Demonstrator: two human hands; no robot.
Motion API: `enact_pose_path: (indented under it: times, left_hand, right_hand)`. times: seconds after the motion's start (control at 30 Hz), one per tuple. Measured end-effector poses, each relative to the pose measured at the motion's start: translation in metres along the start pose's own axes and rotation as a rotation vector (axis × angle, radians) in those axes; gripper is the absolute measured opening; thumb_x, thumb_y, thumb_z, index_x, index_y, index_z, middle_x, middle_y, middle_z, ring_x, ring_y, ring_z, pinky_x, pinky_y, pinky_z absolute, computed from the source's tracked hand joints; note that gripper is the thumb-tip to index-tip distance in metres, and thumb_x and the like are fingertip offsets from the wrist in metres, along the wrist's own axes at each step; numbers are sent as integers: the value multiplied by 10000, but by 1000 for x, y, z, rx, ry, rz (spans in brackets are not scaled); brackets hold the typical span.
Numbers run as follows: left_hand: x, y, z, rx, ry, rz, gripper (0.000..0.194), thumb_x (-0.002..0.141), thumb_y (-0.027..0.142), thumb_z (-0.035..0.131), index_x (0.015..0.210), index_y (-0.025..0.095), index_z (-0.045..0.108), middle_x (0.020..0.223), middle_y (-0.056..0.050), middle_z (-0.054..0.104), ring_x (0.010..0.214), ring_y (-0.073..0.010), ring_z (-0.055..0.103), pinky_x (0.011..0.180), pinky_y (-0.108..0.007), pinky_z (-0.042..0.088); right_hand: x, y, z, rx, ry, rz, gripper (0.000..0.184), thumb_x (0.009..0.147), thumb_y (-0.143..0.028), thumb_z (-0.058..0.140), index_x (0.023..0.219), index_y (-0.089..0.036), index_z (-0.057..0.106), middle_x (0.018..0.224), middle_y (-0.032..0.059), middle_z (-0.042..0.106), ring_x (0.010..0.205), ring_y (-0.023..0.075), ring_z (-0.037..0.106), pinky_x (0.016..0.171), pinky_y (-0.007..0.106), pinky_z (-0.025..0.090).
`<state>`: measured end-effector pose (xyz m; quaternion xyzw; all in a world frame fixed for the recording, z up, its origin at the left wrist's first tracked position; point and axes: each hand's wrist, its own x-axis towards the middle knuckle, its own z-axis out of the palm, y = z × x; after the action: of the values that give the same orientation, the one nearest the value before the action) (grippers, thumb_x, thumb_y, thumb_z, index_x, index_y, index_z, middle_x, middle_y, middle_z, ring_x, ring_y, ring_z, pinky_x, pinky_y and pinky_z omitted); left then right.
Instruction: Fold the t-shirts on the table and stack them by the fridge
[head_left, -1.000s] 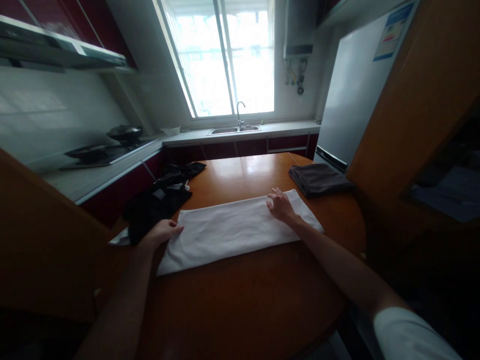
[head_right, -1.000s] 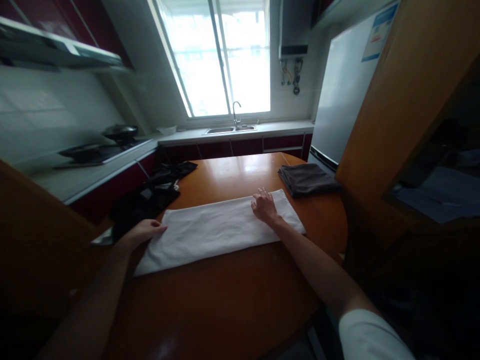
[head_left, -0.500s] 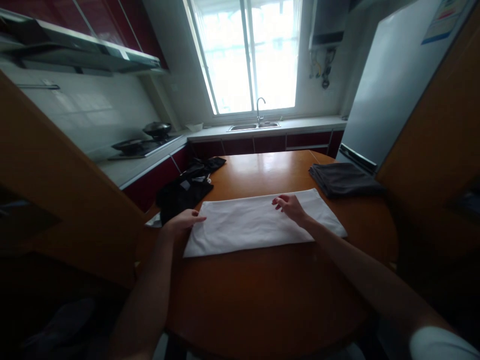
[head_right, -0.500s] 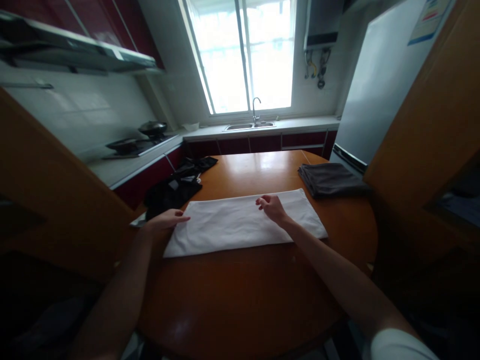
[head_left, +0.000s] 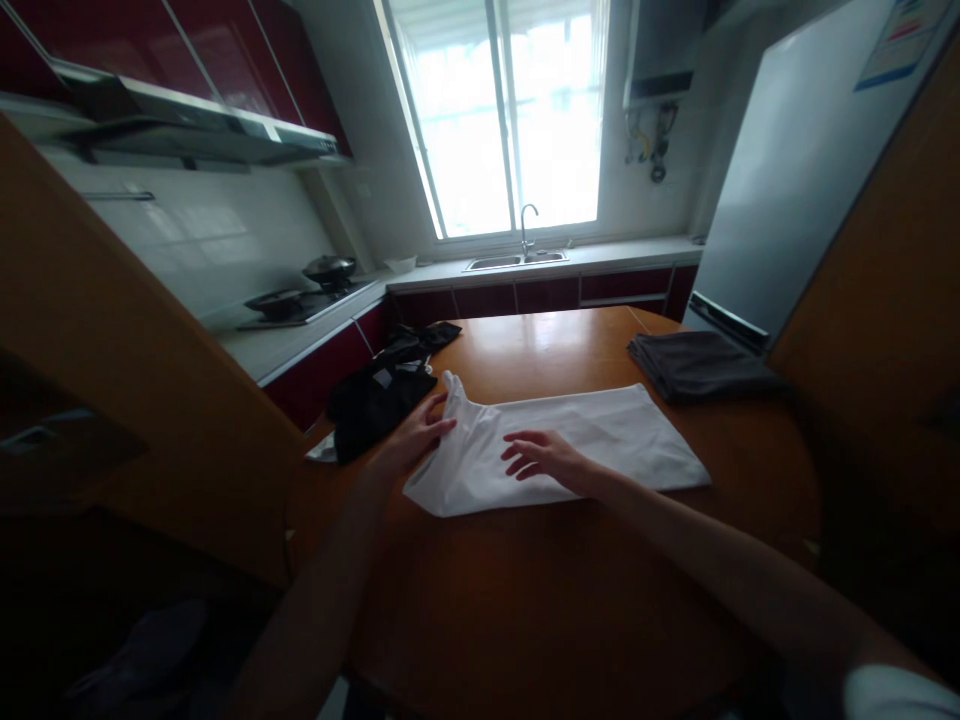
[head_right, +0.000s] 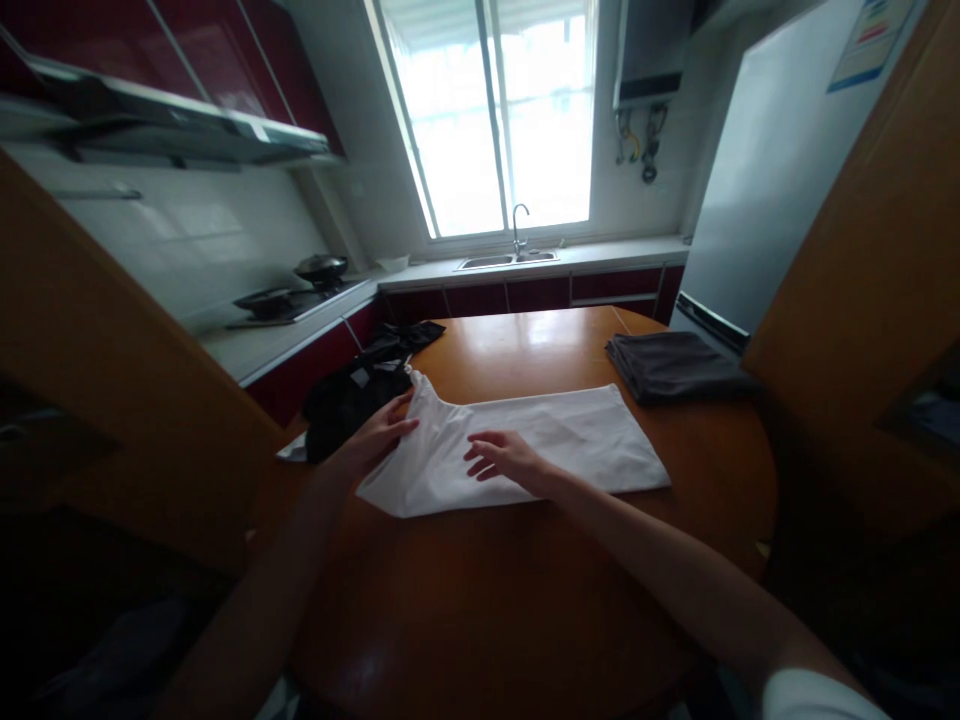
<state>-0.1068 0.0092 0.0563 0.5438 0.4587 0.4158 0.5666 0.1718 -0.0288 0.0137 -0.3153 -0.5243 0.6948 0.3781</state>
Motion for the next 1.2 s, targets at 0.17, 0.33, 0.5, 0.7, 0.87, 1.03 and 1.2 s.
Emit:
enact_pose_path:
  times: [0.17,0.33,0.5,0.7,0.87,1.03,1.2]
  left_hand:
    - [-3,-16,61,46,-113,79,962,724,449,875,1502,194,371,851,-4,684,618,-132,641,542,-214,482]
    - [-1,-38,91,7,-158,54,898,716,424,863,1459,133,452,737,38,614,559,-97,581,537,-216,455]
    - [-3,-33,96,-233,-123,18,711,714,273,803,1367,160,548,732,53,572,559,-78,537,546,-214,436]
    - [-8,-13,92,-228,56,291,496,767,273,690,1245,178,602,735,45,553,606,-96,527,571,-220,418]
    - [-3,-17,81,143,238,477,254,814,292,610,1042,190,660,780,0,619,752,-161,604,727,-278,477]
    - [-4,-33,92,512,61,555,242,911,345,577,1077,218,700,1079,-80,706,1044,-247,647,941,-378,494]
    - [-9,-45,110,722,-228,690,342,1001,328,520,1299,246,666,1349,-116,629,1279,-259,558,1122,-434,421]
  right_hand:
    - [2,7,12,56,-67,-15,567,843,-534,735,1285,-201,612,1150,101,705,854,201,735,796,358,586]
    - [8,18,10,-9,76,-43,470,803,-580,733,1002,-156,696,874,55,721,800,202,695,721,334,581]
    - [9,14,11,-19,185,-58,283,785,-408,753,947,-187,681,842,31,725,731,186,691,625,291,584]
    - [9,-4,0,-29,369,-46,213,689,-163,624,893,-168,685,772,15,711,656,157,649,574,257,559]
    - [-2,-38,-32,-3,418,-63,257,640,-158,578,872,-150,689,683,-3,655,562,125,573,493,215,472]
    - [-24,-71,-82,-88,439,-13,283,634,-149,590,893,-146,704,682,0,648,538,108,541,459,191,412]
    - [-45,-85,-137,-270,384,121,301,639,-140,646,931,-138,718,713,21,674,538,109,557,472,193,427]
